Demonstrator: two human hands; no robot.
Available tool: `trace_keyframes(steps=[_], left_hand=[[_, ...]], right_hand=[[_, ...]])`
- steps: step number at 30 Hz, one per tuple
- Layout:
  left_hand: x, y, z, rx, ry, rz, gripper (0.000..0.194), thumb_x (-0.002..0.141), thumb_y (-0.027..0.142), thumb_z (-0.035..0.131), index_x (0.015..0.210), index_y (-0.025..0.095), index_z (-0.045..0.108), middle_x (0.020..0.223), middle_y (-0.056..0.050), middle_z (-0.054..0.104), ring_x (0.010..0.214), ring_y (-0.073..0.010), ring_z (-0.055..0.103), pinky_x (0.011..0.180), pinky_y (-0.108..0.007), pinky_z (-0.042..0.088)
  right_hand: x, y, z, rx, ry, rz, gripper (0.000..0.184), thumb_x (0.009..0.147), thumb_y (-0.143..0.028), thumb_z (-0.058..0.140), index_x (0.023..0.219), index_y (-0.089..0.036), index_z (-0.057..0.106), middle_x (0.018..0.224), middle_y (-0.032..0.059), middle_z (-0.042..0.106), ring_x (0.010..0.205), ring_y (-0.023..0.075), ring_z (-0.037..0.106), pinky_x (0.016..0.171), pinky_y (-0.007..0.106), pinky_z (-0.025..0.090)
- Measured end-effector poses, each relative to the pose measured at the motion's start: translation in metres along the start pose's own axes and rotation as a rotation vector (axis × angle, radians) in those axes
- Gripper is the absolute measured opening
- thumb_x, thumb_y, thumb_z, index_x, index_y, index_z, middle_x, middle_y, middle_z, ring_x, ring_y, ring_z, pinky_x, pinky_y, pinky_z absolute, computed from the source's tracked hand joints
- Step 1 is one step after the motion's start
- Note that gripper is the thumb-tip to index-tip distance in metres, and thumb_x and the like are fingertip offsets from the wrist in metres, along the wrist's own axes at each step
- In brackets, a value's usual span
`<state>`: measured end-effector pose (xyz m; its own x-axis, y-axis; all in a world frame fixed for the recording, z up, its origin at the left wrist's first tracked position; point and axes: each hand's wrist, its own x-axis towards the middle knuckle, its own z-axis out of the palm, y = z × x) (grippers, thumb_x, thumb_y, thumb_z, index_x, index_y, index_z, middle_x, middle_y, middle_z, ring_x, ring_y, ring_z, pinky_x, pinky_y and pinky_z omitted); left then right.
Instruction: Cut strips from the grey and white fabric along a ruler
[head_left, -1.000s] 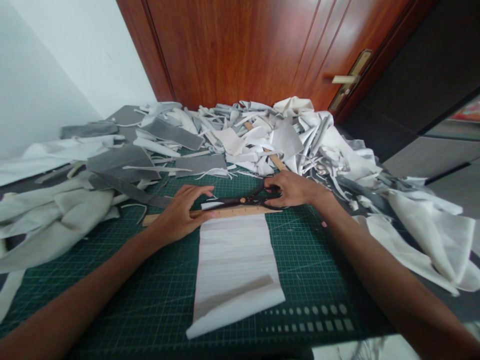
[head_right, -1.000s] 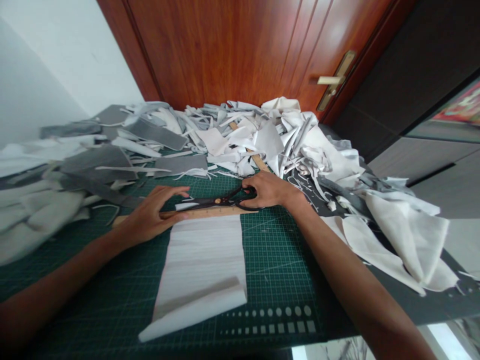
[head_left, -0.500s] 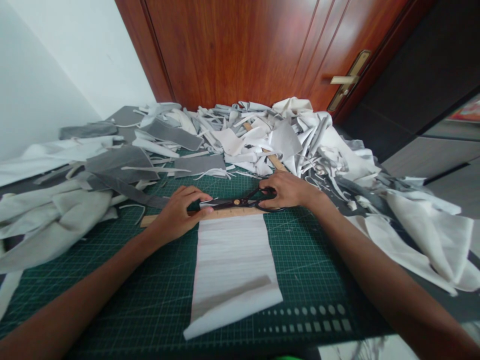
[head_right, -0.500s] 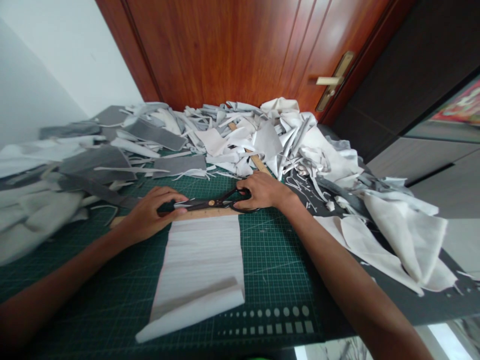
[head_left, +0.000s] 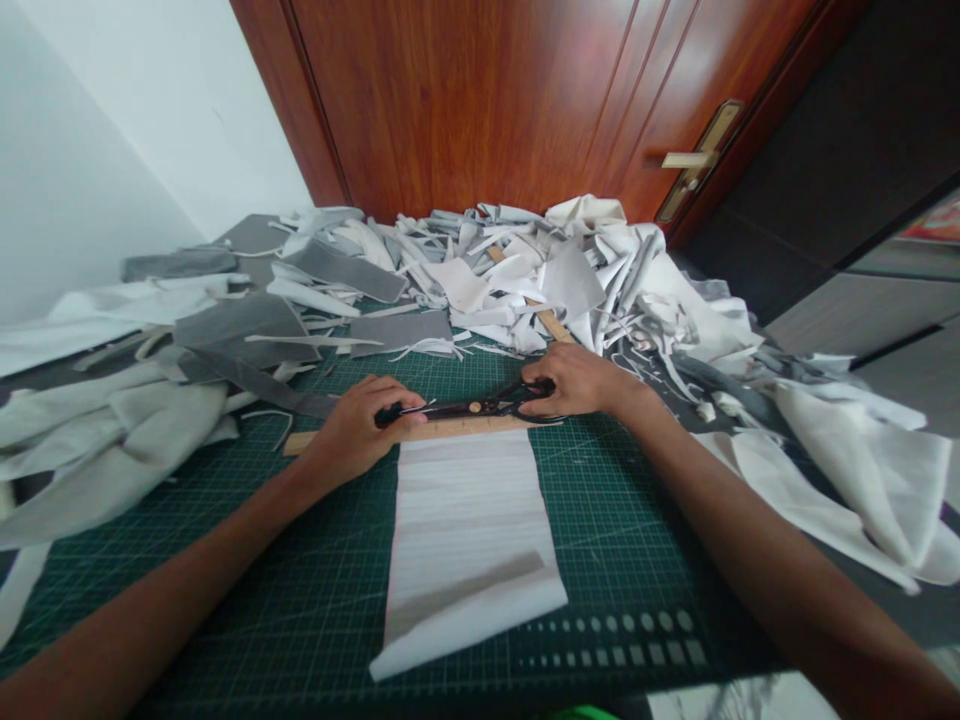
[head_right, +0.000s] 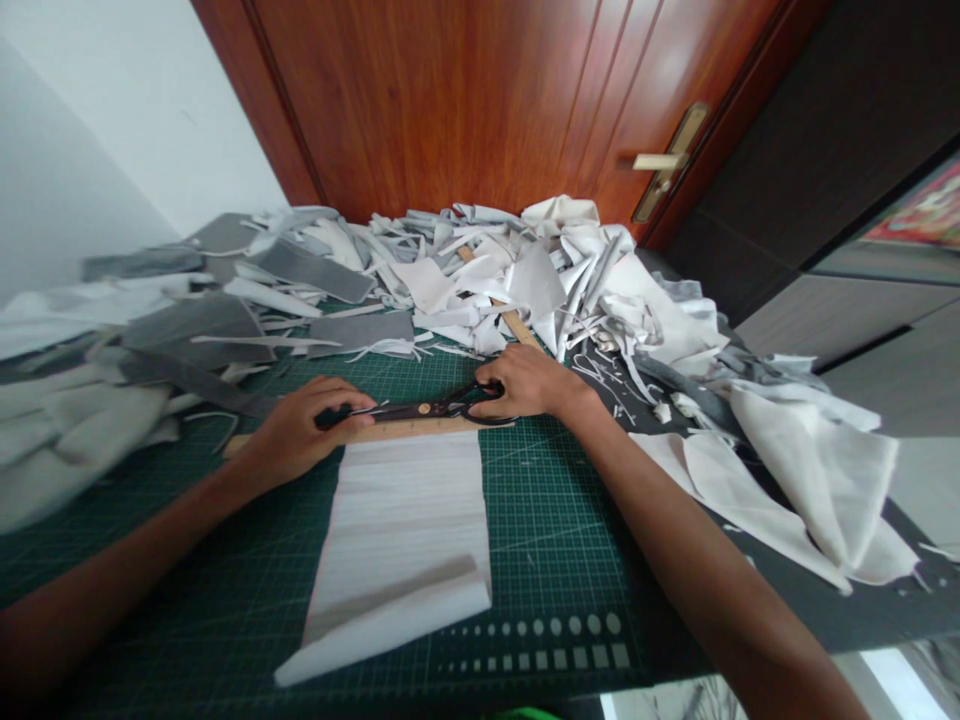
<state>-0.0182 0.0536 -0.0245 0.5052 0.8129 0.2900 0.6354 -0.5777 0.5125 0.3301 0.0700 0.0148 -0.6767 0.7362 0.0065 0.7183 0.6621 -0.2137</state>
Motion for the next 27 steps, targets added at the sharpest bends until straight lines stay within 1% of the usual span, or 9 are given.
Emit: trace_keyframes(steps=[6,9,12,15,17,20,23,25,27], left_hand=[[0.000,0.003,0.000,-0.022,0.015,-0.014,0.031,0.093,0.047,0.059,0.091,0.022,0.078,0.095,-0.006,0.079,0.095,-0.0245,0.068,0.090,-0.038,0.050],[0.000,0.003,0.001,-0.023,0.014,-0.013,0.029,0.093,0.045,0.060,0.092,0.022,0.077,0.095,-0.006,0.078,0.093,-0.0239,0.067,0.089,-0.037,0.051],[-0.001,0.002,0.002,-0.024,0.025,-0.007,0.031,0.095,0.046,0.061,0.106,0.021,0.075,0.098,-0.006,0.075,0.094,-0.0244,0.066,0.092,-0.038,0.053],[-0.003,-0.001,0.004,-0.009,0.048,-0.015,0.041,0.094,0.048,0.065,0.125,0.022,0.069,0.108,-0.008,0.073,0.100,-0.0267,0.066,0.098,-0.042,0.054],[-0.005,-0.003,0.005,-0.004,0.054,-0.027,0.047,0.094,0.048,0.066,0.133,0.022,0.064,0.114,-0.009,0.073,0.104,-0.0281,0.066,0.101,-0.044,0.054],[-0.006,-0.006,0.007,-0.006,0.069,-0.036,0.056,0.094,0.047,0.066,0.143,0.021,0.057,0.118,-0.010,0.071,0.109,-0.0293,0.065,0.102,-0.045,0.054],[-0.007,-0.007,0.009,-0.009,0.109,-0.042,0.065,0.094,0.046,0.066,0.150,0.019,0.048,0.123,-0.011,0.070,0.112,-0.0294,0.064,0.101,-0.045,0.055],[-0.007,-0.007,0.009,-0.012,0.127,-0.051,0.068,0.094,0.046,0.066,0.152,0.018,0.045,0.125,-0.012,0.068,0.112,-0.0290,0.064,0.100,-0.045,0.055],[-0.008,-0.007,0.009,-0.013,0.126,-0.059,0.068,0.094,0.045,0.066,0.152,0.018,0.044,0.126,-0.012,0.067,0.112,-0.0287,0.064,0.101,-0.045,0.055]], right_hand=[[0.000,0.000,0.000,-0.004,0.000,-0.032,0.048,0.097,-0.058,0.064,0.065,-0.022,0.061,0.060,-0.0043,0.045,0.063,0.0145,0.035,0.074,0.037,0.020],[-0.001,-0.002,0.000,-0.034,0.019,-0.017,0.048,0.095,-0.057,0.066,0.063,-0.022,0.059,0.059,-0.0038,0.045,0.063,0.0151,0.036,0.073,0.037,0.021],[-0.004,0.000,-0.002,-0.069,0.051,0.011,0.046,0.091,-0.055,0.069,0.061,-0.023,0.056,0.059,-0.0031,0.046,0.062,0.0160,0.037,0.071,0.036,0.023],[-0.008,0.006,-0.004,-0.085,0.069,0.044,0.042,0.090,-0.052,0.070,0.062,-0.024,0.056,0.060,-0.0017,0.052,0.063,0.0172,0.040,0.073,0.037,0.027],[-0.010,0.011,-0.004,-0.092,0.077,0.065,0.039,0.088,-0.051,0.072,0.065,-0.024,0.058,0.063,-0.0005,0.057,0.065,0.0183,0.044,0.075,0.038,0.030],[-0.010,0.017,-0.003,-0.104,0.089,0.092,0.035,0.086,-0.054,0.075,0.076,-0.023,0.063,0.071,0.0011,0.062,0.069,0.0201,0.051,0.081,0.039,0.034],[-0.011,0.019,-0.002,-0.111,0.086,0.115,0.039,0.086,-0.059,0.074,0.089,-0.021,0.066,0.077,0.0028,0.064,0.073,0.0223,0.056,0.085,0.041,0.036],[-0.011,0.020,-0.002,-0.113,0.079,0.126,0.041,0.086,-0.060,0.073,0.093,-0.020,0.066,0.080,0.0038,0.065,0.076,0.0236,0.058,0.087,0.042,0.037],[-0.012,0.023,-0.002,-0.105,0.081,0.128,0.041,0.086,-0.059,0.073,0.094,-0.020,0.066,0.083,0.0047,0.066,0.077,0.0239,0.059,0.088,0.043,0.038]])
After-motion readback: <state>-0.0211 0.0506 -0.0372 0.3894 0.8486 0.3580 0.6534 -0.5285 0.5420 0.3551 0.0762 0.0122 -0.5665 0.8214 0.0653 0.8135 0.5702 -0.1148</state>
